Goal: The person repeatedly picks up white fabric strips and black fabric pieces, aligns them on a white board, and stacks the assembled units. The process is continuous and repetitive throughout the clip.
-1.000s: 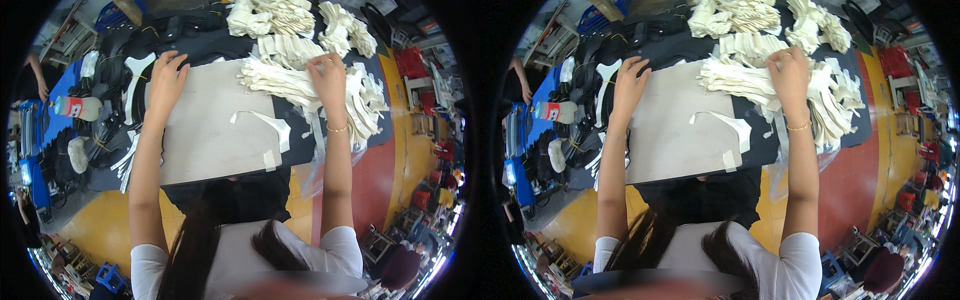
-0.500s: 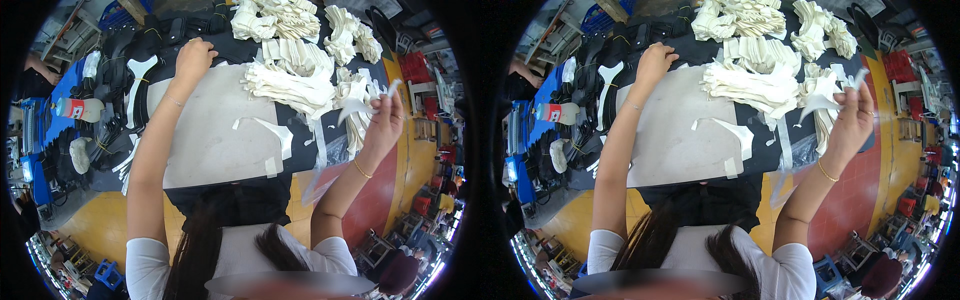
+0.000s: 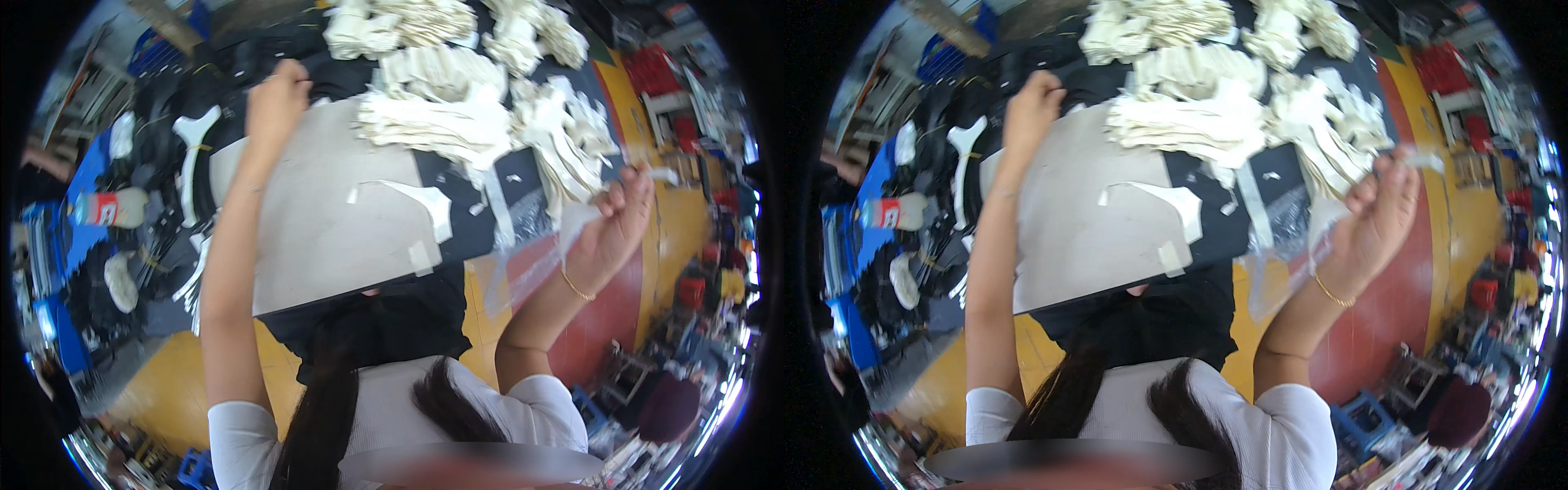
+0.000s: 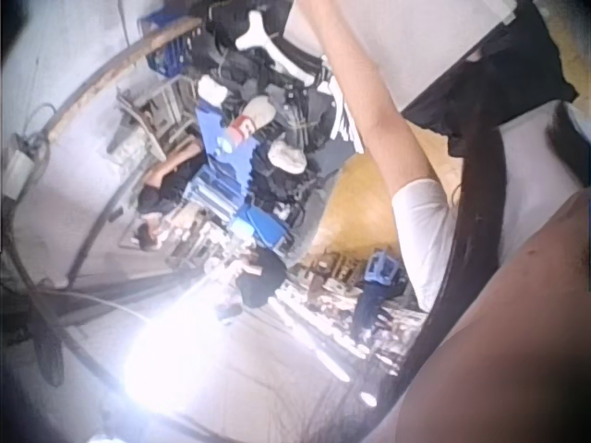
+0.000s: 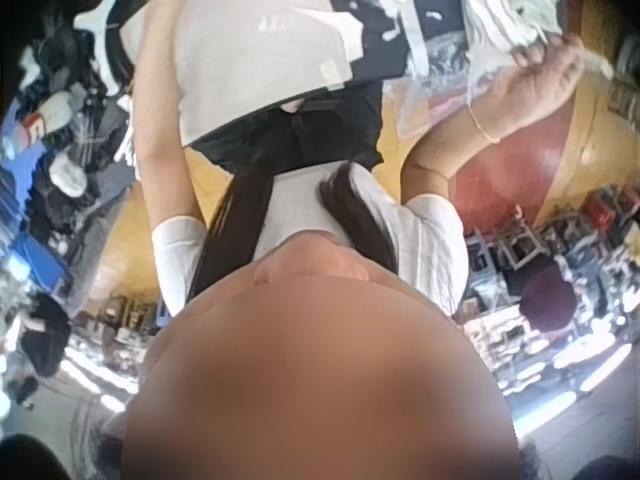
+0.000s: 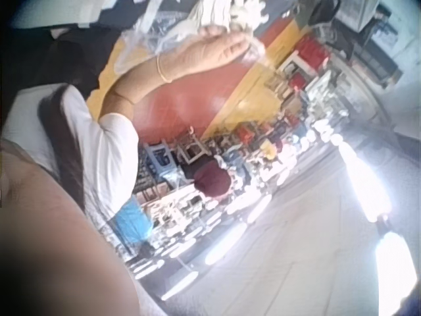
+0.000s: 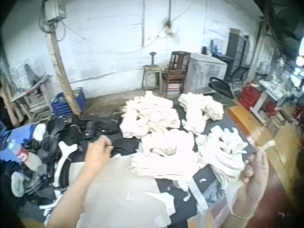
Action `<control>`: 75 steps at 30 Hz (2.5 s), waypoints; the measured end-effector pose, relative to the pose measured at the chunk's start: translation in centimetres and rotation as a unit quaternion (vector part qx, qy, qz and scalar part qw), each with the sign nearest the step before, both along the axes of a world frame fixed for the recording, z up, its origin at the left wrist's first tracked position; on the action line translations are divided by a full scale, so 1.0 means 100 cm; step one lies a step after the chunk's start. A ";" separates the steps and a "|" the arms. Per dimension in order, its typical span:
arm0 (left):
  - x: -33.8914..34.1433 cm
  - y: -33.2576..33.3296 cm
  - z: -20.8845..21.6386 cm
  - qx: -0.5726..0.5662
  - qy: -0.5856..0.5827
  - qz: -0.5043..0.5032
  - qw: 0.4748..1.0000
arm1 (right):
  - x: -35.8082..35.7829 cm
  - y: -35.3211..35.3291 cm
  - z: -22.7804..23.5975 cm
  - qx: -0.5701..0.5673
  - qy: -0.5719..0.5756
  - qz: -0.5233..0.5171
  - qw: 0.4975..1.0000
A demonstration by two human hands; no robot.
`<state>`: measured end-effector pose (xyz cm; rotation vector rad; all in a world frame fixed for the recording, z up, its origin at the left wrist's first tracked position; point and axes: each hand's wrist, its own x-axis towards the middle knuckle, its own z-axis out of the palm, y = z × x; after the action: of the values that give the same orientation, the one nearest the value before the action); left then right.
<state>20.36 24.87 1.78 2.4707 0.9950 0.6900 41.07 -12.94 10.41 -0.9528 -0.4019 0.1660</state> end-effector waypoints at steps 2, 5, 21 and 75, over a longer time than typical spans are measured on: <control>-0.009 -0.003 0.023 -0.027 -0.059 -0.003 0.998 | -0.004 0.002 -0.001 0.026 0.031 0.018 0.999; -0.033 -0.028 0.070 -0.128 -0.168 -0.038 0.977 | -0.010 0.005 -0.001 0.080 0.080 0.061 0.992; -0.124 -0.197 0.039 -0.405 -0.130 -0.103 0.899 | -0.125 0.066 -0.024 -0.297 0.170 0.492 0.801; -0.194 -0.219 -0.002 -0.097 -0.073 0.055 0.991 | -0.193 0.145 -0.051 -0.521 -0.033 0.551 0.650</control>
<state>0.98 2.94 1.57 2.1796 1.0936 0.7591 21.73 1.57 5.31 -1.7309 -0.9759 1.6492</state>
